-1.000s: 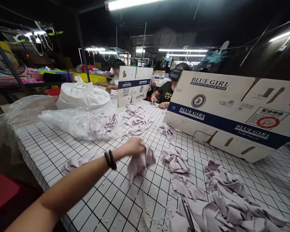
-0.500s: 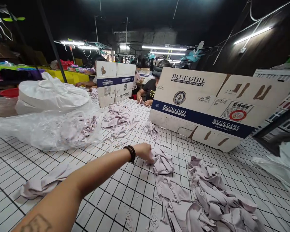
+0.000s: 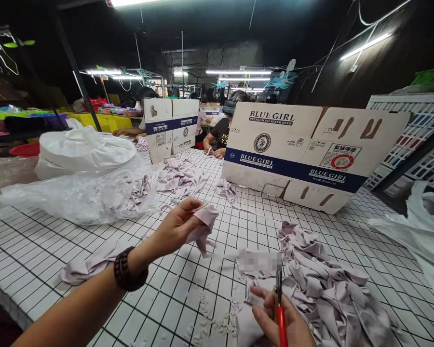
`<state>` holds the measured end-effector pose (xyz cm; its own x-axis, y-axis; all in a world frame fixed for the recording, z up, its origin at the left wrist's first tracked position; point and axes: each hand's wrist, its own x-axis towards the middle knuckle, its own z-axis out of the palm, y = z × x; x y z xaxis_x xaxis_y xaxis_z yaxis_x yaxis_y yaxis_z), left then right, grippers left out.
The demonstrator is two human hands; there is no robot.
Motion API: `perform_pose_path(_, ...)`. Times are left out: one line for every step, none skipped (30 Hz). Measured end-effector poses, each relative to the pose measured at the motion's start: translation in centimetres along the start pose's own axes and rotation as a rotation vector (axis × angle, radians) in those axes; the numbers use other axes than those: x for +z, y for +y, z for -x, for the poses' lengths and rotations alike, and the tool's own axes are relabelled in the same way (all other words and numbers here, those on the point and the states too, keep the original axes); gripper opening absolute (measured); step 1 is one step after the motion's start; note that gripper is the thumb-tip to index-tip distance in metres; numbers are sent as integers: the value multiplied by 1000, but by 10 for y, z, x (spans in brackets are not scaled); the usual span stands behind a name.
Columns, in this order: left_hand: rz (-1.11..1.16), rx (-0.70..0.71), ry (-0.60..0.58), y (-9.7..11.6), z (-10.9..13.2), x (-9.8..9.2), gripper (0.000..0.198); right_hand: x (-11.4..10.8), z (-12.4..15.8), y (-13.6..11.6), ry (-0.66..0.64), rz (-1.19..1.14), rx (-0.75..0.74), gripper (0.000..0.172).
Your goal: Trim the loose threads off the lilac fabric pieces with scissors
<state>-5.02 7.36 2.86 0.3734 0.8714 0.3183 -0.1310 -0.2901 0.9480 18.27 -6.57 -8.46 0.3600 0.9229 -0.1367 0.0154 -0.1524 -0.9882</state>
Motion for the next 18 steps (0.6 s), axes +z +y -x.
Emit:
perform_pose_path(80, 6, 4, 8, 9, -3, 21, 6, -1, -4, -8, -13, -16, 48)
perform_pose_path(152, 1, 21, 15, 16, -6, 22, 13, -1, -8, -23, -29, -31, 47)
perform_pose_path(222, -12, 48, 21, 22, -8, 22, 19, 0, -13, -45, -44, -43, 45)
perform_pose_path(285, -29, 76, 26, 26, -10, 21, 26, 2, -19, -74, -57, -52, 42)
perform_pose_path(333, -45, 106, 32, 30, -12, 19, 32, 4, -24, -108, -68, -60, 39)
perform_pose_path(361, -61, 138, 37, 32, -13, 16, 37, 7, -30, -146, -75, -66, 37)
perform_pose_path(372, -75, 169, 43, 33, -14, 16, 42, 9, -35, -190, -79, -68, 35)
perform_pose_path(374, -85, 199, 49, 32, -14, 19, 46, 12, -39, -245, -84, -64, 35)
perform_pose_path(377, -89, 228, 55, 31, -12, 23, 49, 14, -42, -313, -91, -50, 36)
perform_pose_path(389, -92, 255, 60, 29, -10, 28, 52, 16, -45, -393, -100, -26, 37)
perform_pose_path(412, -97, 274, 63, 25, -7, 32, 54, 17, -47, -473, -113, 2, 38)
perform_pose_path(443, -106, 281, 65, 21, -4, 35, 56, 18, -48, -541, -131, 26, 38)
perform_pose_path(474, -117, 277, 65, 17, 0, 37, 58, 19, -48, -589, -149, 40, 37)
perform_pose_path(503, -128, 268, 62, 12, 3, 39, 59, 20, -47, -608, -165, 45, 35)
perform_pose_path(532, -135, 260, 57, 8, 6, 41, 60, 21, -46, -602, -174, 45, 33)
perform_pose_path(561, -137, 255, 48, 5, 8, 42, 60, 21, -45, -580, -178, 46, 31)
perform_pose_path(586, -142, 267, 36, 3, 9, 42, 60, 21, -42, -551, -177, 52, 30)
perform_pose_path(598, -166, 299, 22, 2, 8, 41, 59, 20, -40, -521, -172, 67, 30)
